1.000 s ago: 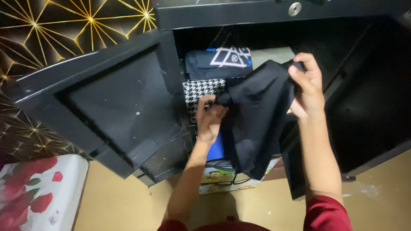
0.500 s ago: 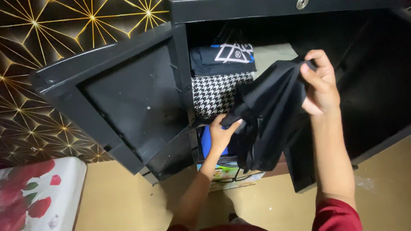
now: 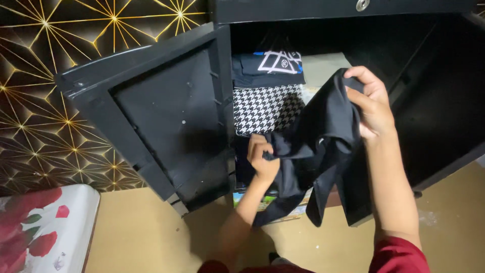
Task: Organize folded clothes and children's items into a closet.
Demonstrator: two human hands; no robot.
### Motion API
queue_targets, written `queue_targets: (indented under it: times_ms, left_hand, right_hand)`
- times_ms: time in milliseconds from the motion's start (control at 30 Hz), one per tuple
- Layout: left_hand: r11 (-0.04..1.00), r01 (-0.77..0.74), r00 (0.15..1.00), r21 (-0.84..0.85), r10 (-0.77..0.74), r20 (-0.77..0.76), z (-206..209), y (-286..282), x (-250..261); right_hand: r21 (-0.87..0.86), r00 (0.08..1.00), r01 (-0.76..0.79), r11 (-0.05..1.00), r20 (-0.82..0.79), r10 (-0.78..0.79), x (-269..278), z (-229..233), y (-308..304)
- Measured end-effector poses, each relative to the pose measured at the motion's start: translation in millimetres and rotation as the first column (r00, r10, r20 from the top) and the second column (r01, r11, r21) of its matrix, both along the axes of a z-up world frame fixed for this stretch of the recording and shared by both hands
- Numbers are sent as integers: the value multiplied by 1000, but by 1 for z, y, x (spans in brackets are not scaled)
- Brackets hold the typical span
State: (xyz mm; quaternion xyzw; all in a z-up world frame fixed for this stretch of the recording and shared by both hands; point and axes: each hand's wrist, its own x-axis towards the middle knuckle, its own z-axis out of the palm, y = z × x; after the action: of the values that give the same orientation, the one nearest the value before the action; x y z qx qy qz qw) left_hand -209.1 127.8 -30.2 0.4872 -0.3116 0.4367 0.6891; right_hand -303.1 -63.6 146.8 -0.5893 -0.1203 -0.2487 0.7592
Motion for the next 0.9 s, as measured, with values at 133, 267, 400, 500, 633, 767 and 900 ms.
queue_targets:
  times_ms: [133,267,400,500,633,767,900]
  left_hand:
    - [991,-54,997,123,46,69,28,14,23]
    - [970,54,998,238,-46,-36,68,43,28]
    - [935,181,982,304,-158,-99,97,66,30]
    - [880,295,955,373,-266,-127,105,67,25]
    - [758,546,838,357,-494,-233,111,64,22]
    - [235,967,252,94,-933,-258,77,39,57]
    - [-258,965,-259,-44,-966,-11,49,31,75]
  right_hand:
    - [32,1000,-21,999,-4,21,-9,-18,-24]
    - [-477,993,-122,871,-61,106,-28,-50,-60]
    - [-510,653,-697,504,-741,153,-17,-122,-117]
    - [-329,567,-630,703,-814,128,11,-128,-47]
    - [-278,475,-616,737,-878,66,74,-285,-59]
    - [53,444,-640,766,-788,426,117,-393,-49]
    - [398,377,-592,701,-631,678,106,-373,-8]
